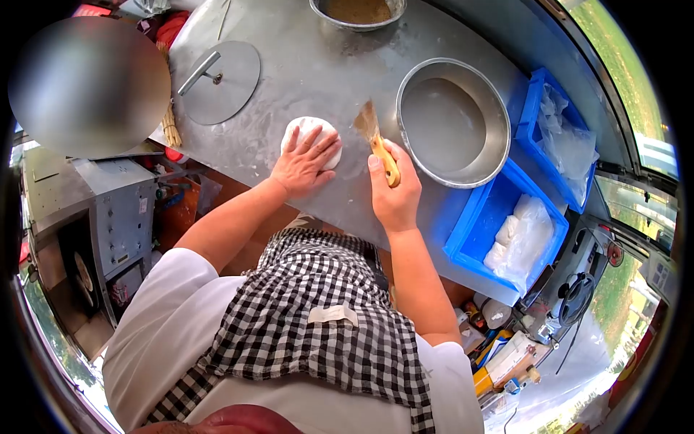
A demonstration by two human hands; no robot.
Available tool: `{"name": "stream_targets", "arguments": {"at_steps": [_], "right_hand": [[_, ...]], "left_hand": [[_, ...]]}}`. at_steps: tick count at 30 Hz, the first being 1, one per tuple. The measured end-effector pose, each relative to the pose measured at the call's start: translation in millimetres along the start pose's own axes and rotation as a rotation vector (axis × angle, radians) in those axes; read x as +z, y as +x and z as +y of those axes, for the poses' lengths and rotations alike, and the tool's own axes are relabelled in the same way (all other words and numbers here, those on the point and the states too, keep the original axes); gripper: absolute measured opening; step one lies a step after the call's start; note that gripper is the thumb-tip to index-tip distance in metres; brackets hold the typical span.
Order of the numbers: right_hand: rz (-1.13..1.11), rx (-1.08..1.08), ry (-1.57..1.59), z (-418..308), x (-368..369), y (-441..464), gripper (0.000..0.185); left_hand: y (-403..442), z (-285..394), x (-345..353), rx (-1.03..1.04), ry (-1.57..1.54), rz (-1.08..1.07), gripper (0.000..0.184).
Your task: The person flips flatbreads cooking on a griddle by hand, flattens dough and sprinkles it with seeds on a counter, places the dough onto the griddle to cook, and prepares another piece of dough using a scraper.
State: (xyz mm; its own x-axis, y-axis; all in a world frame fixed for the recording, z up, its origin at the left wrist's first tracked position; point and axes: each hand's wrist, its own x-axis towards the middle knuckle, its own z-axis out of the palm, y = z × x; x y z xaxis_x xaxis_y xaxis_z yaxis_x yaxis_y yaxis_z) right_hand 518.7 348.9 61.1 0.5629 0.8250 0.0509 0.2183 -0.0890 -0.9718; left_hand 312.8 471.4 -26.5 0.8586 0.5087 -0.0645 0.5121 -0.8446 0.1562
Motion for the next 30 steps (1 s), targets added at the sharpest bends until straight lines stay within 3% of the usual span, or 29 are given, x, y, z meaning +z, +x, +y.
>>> {"name": "stream_targets", "arguments": {"at_steps": [4, 9, 12, 14, 19, 23, 30], "right_hand": [[-0.007, -0.387, -0.508, 16.7, 18.6, 2.8, 0.037], [-0.197, -0.274, -0.824, 58.2, 21.5, -10.6, 0.063], [-0.204, -0.283, -0.954, 36.7, 36.2, -11.2, 0.067], [-0.284, -0.310, -0.882, 31.5, 56.3, -0.5, 0.065], [-0.464, -0.517, -0.841, 44.3, 142.9, 35.2, 0.066], [-0.558, -0.414, -1.039, 70.2, 159.0, 47.6, 0.079], [-0.591, -0.430, -1.061, 64.8, 168.9, 27.5, 0.082]], "left_hand": [[-4.1, -13.9, -0.4, 0.138, 0.004, 0.030, 0.078], [-12.6, -24.0, -18.6, 0.199, -0.099, -0.076, 0.076], [-20.8, -45.5, -43.8, 0.059, -0.180, 0.119, 0.074], [-30.4, -66.5, -41.3, -0.113, -0.227, 0.288, 0.066], [-48.5, -118.5, -11.5, -0.357, -0.178, 0.287, 0.063], [-55.8, -132.4, 1.0, -0.421, -0.160, 0.301, 0.065], [-63.3, -121.2, 1.2, -0.427, -0.120, 0.249, 0.067]]}}
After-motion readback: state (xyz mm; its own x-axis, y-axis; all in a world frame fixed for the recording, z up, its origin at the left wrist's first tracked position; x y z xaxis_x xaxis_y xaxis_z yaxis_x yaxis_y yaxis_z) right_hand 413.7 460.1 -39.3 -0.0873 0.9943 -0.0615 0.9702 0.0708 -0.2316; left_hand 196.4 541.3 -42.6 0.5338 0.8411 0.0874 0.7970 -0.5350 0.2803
